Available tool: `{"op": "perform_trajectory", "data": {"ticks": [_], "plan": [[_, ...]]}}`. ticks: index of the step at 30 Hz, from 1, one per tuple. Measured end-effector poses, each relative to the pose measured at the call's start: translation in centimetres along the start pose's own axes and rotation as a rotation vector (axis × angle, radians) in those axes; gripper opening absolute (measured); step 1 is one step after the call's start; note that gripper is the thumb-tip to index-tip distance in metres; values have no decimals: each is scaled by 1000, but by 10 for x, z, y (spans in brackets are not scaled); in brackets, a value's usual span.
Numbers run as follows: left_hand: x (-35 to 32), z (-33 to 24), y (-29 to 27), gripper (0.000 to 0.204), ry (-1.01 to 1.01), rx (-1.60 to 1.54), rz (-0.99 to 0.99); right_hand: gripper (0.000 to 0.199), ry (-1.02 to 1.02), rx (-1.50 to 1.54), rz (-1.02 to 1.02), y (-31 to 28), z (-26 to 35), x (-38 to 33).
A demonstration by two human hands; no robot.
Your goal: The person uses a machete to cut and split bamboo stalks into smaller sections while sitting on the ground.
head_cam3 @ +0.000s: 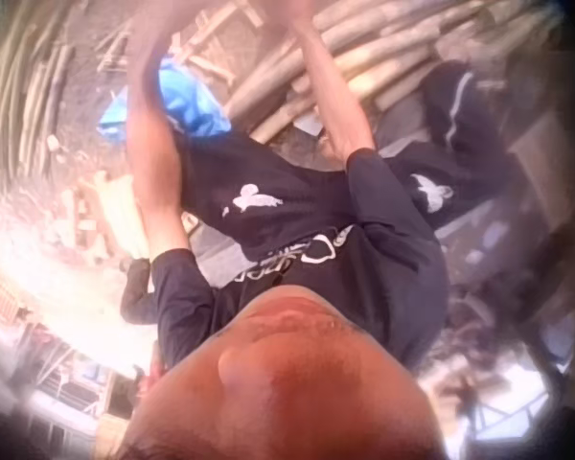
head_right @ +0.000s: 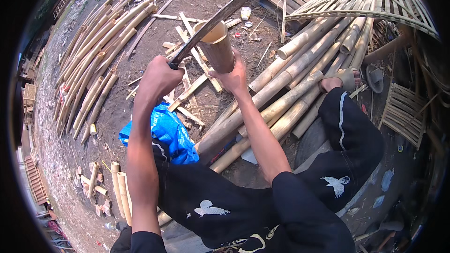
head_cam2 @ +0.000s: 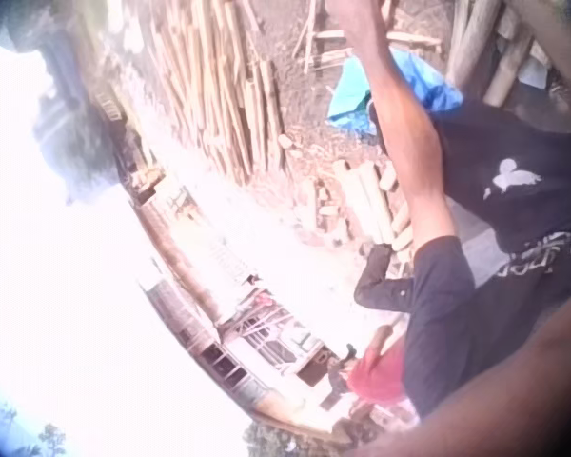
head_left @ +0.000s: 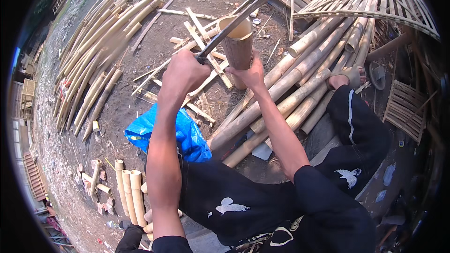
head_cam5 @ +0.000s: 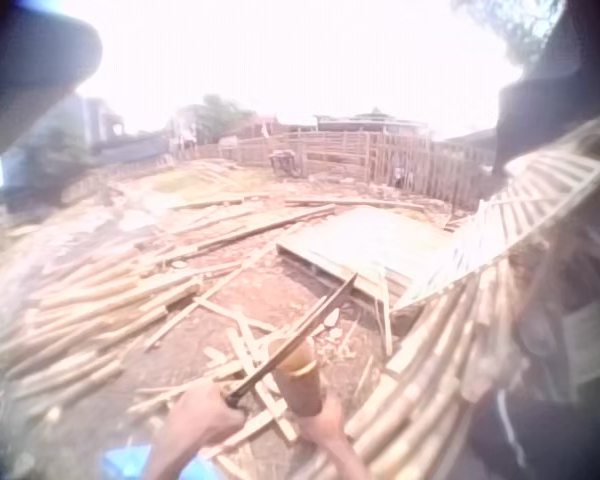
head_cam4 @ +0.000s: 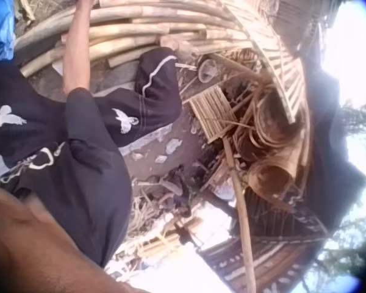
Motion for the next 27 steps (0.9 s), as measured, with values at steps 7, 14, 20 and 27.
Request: {"op": "perform_trajectory", "data": {"ticks": [7,14,20,27], "plan": [[17,1,0,33,52,101,7,69,812,-781,570,-151,-67,-85],[21,-7,-8,31,39,40,94,60,1419,-213,256,-201,-169,-225],[21,-4,10,29,57,5,94,120,1074,-646,-344,-172,-236,-244],[2,4,7,30,48,-57,74,68,1154,-43,-127,-107,-201,-189]]}}
Point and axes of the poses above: each hand's wrist, its own x-axis towards the middle knuckle, its own y-axis out of the palm, z = x × y, the point moved 1 cm from there along x, towards the middle knuckle, and after that the axes turned 6 degrees about -z, right-handed, at the moved point
